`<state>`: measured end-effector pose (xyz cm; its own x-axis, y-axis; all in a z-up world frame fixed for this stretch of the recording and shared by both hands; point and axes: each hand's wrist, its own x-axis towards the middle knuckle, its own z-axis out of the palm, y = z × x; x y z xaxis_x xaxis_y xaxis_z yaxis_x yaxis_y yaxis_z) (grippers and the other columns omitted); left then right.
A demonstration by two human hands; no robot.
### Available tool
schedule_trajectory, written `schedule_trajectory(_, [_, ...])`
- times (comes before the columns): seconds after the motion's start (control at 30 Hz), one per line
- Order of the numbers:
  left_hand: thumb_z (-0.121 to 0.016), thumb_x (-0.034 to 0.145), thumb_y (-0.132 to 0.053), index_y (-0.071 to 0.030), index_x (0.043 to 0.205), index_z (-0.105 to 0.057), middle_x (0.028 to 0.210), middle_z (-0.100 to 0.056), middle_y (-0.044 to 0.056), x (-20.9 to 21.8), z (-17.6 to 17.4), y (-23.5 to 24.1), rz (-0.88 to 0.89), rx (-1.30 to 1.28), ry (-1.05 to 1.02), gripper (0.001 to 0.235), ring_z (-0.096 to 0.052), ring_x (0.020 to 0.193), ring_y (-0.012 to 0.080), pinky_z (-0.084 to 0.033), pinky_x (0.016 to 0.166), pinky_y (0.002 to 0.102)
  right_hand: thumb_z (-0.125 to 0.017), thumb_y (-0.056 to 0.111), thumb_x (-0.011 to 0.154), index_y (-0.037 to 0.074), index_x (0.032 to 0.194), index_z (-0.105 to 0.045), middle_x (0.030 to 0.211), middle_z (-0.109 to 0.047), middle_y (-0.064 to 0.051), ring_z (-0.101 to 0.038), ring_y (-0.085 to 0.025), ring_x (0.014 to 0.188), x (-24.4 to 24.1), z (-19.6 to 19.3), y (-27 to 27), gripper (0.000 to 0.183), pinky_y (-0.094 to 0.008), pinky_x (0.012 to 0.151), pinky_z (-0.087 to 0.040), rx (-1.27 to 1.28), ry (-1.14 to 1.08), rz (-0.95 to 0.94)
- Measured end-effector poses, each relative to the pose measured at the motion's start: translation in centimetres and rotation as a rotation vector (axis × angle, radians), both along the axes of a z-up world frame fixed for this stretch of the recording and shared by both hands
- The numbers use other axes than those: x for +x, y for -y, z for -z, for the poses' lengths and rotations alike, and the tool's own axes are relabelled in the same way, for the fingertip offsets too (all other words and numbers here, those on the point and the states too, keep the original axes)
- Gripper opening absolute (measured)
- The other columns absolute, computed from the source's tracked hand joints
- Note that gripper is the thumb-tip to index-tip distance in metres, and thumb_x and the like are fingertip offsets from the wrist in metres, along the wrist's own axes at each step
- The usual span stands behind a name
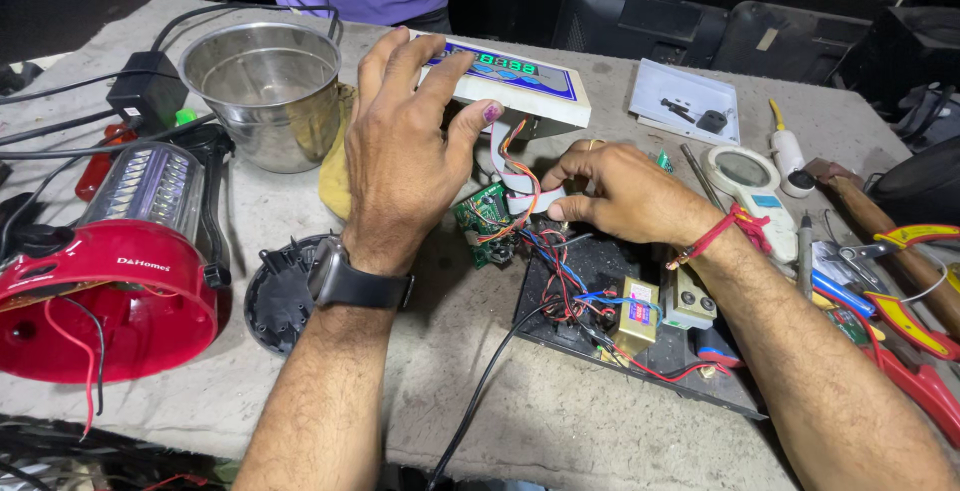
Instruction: The person assembles and tests a digital display unit by connecting wires to a circuit board and inserting it into a white enclosure. They use pliers to strip and adjust wires, then connect the display to a power source to verify operation.
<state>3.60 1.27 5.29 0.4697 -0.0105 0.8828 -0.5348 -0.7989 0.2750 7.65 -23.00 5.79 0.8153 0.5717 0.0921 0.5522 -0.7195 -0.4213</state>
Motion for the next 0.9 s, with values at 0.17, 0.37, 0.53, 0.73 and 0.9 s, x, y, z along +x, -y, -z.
schedule_trajectory(0.17, [-0.082, 0.094, -0.032, -0.005, 0.126, -0.073, 0.135, -0.065, 0.015, -0.1, 0.0, -0.1, 0.018, -0.012, -0.011, 0.043, -0.049, 0.138, 0.0405, -0.047, 0.107, 0.051, -0.08, 0.02, 0.083, 0.011, 0.094, -0.078, 0.092, -0.072, -0.007, -0.07, -0.026, 0.085, 0.7, 0.1, 0.8, 0.015, -0.041, 0.076, -0.053, -0.01, 0.277, 0.018])
schedule_trajectory(0.37, [-0.083, 0.097, -0.027, -0.003, 0.129, -0.072, 0.135, -0.065, 0.017, -0.3, 0.1, -0.3, 0.055, 0.012, 0.014, 0.042, -0.051, 0.137, 0.0422, -0.047, 0.111, 0.051, -0.078, 0.01, 0.084, 0.008, 0.098, -0.076, 0.099, -0.071, -0.011, -0.069, -0.031, 0.088, 0.6, -0.5, 2.0, 0.015, -0.043, 0.074, -0.053, -0.029, 0.551, -0.007])
schedule_trajectory(0.53, [-0.085, 0.099, -0.026, -0.002, 0.127, -0.072, 0.137, -0.065, 0.018, -0.1, 0.3, -0.6, 0.037, 0.058, 0.028, 0.039, -0.051, 0.139, 0.042, -0.045, 0.115, 0.05, -0.077, 0.016, 0.091, 0.008, 0.11, -0.075, 0.1, -0.075, -0.01, -0.075, -0.023, 0.083, 1.6, -2.5, 4.6, 0.021, -0.037, 0.074, -0.056, 0.129, 0.357, 0.099])
schedule_trajectory(0.73, [-0.087, 0.096, -0.023, -0.002, 0.125, -0.073, 0.136, -0.065, 0.018, -0.1, -0.1, -0.2, 0.012, 0.057, 0.023, 0.039, -0.051, 0.139, 0.0415, -0.044, 0.116, 0.05, -0.077, 0.019, 0.09, 0.009, 0.111, -0.077, 0.097, -0.078, -0.011, -0.075, -0.022, 0.087, 3.2, -3.5, 8.3, 0.024, -0.037, 0.079, -0.057, 0.007, 0.311, 0.217])
schedule_trajectory(0.9, [-0.089, 0.095, -0.022, 0.0, 0.126, -0.072, 0.135, -0.063, 0.021, -0.3, 0.6, -0.5, 0.024, 0.071, 0.033, 0.041, -0.049, 0.135, 0.0441, -0.043, 0.113, 0.052, -0.077, 0.024, 0.089, 0.012, 0.114, -0.077, 0.103, -0.078, -0.011, -0.075, -0.026, 0.092, 4.6, -1.0, 9.7, 0.028, -0.04, 0.083, -0.057, -0.121, 0.17, 0.239])
